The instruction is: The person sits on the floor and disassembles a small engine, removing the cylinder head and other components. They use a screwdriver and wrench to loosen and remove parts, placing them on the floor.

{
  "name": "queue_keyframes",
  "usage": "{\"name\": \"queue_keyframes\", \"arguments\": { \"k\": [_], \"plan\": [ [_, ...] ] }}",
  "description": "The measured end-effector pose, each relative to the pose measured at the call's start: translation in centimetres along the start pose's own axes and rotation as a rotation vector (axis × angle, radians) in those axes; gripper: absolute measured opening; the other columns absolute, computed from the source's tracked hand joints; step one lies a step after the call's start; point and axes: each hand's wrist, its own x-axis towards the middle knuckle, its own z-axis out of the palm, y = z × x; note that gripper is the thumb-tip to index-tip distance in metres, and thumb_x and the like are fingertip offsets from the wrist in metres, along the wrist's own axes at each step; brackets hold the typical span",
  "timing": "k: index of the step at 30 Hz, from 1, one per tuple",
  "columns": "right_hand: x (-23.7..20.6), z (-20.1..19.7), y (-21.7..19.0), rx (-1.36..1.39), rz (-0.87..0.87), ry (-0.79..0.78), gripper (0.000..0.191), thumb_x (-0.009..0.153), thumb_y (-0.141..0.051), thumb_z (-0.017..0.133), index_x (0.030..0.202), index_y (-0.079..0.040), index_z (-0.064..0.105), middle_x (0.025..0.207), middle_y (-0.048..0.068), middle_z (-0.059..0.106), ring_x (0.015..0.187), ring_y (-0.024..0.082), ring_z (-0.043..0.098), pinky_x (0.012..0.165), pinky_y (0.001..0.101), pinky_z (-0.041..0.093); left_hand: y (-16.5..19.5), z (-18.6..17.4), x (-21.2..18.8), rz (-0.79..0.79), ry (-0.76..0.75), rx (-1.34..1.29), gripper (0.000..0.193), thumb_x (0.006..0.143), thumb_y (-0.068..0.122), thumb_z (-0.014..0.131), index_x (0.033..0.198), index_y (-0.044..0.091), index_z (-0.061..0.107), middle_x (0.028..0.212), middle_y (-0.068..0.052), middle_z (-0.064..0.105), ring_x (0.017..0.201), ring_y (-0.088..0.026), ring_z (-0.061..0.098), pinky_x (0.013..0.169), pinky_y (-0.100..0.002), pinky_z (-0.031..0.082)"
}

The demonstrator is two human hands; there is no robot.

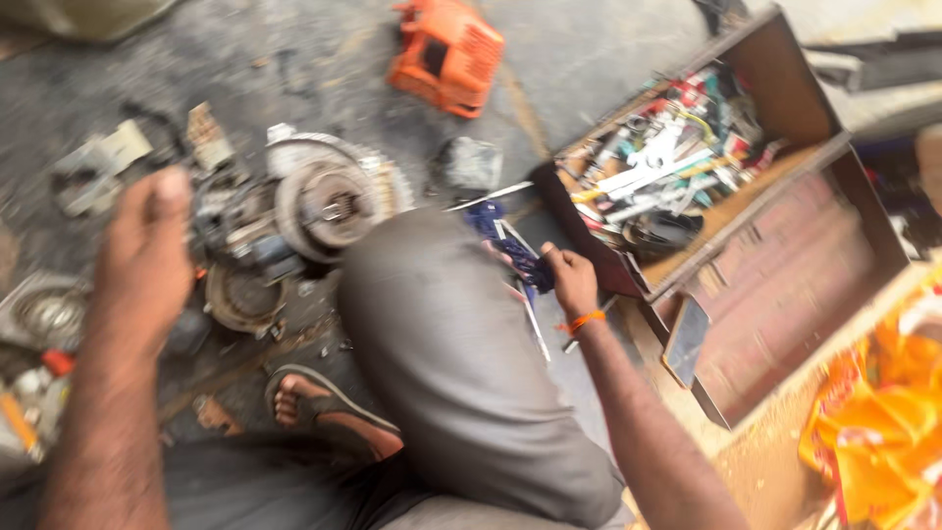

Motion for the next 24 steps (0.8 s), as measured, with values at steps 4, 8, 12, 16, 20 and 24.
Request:
{"name": "queue_keyframes", "arguments": {
  "k": [4,8,12,16,20,24],
  "plan": [
    [-0.7,0.2,2.8,0.376,0.061,0.040,0.028,0.092,-0.017,0.077,0.088,0.005,0.059,0.077,0.010,0.061,0.064,0.017,0.058,0.061,0.0384,0.049,-0.1,-0.3,-0.3,-0.043,0.036,0.013,0.070,0.110,0.063,0.032,0.148,0.009,0.052,0.147,-0.021,0.054,0.137,-0.035,0.049,0.110,-0.053,0.038],
    [-0.6,1.0,3.1,-0.131,-0.144,0.218,0.030,0.082,-0.021,0.079,0.099,-0.001,0.063,0.083,0.012,0.070,0.077,0.026,0.069,0.073,0.0400,0.055,-0.6,-0.2,-0.4,0.013,0.057,-0.063,0.071,0.110,0.064,0.029,0.147,0.007,0.052,0.148,-0.022,0.053,0.141,-0.035,0.048,0.114,-0.051,0.037],
    [0.0,1.6,1.0,-0.323,-0.332,0.095,0.042,0.091,-0.025,0.076,0.127,-0.011,0.059,0.110,0.016,0.070,0.100,0.037,0.069,0.084,0.0442,0.054,-1.0,-0.1,-0.8,0.098,0.050,-0.087,0.072,0.111,0.064,0.028,0.143,0.005,0.054,0.147,-0.024,0.056,0.141,-0.037,0.050,0.118,-0.052,0.037],
    [0.8,2.5,-1.2,-0.676,-0.448,-0.194,0.059,0.091,-0.015,0.066,0.147,-0.027,0.051,0.119,0.016,0.063,0.104,0.037,0.066,0.086,0.0460,0.054,-0.9,-0.2,-1.1,0.012,0.089,0.000,0.075,0.109,0.066,0.022,0.148,0.007,0.049,0.149,-0.024,0.050,0.141,-0.037,0.046,0.113,-0.054,0.038],
    [2.9,3.5,-2.0,-0.990,-0.511,-0.382,0.059,0.091,-0.013,0.062,0.146,-0.033,0.055,0.120,0.015,0.061,0.104,0.035,0.067,0.084,0.0453,0.056,-0.9,-0.5,-1.6,-0.049,0.124,-0.020,0.079,0.107,0.069,0.018,0.150,0.009,0.047,0.149,-0.023,0.048,0.139,-0.037,0.047,0.109,-0.056,0.039],
    [3.9,3.6,-2.5,-1.058,-0.575,-0.232,0.030,0.100,-0.019,0.061,0.129,-0.021,0.066,0.132,0.009,0.062,0.114,0.031,0.067,0.098,0.0446,0.053,-1.5,-1.0,-1.7,-0.022,0.118,-0.164,0.081,0.107,0.070,0.021,0.150,0.005,0.043,0.137,-0.022,0.056,0.126,-0.033,0.061,0.103,-0.049,0.053]
  ]
}}
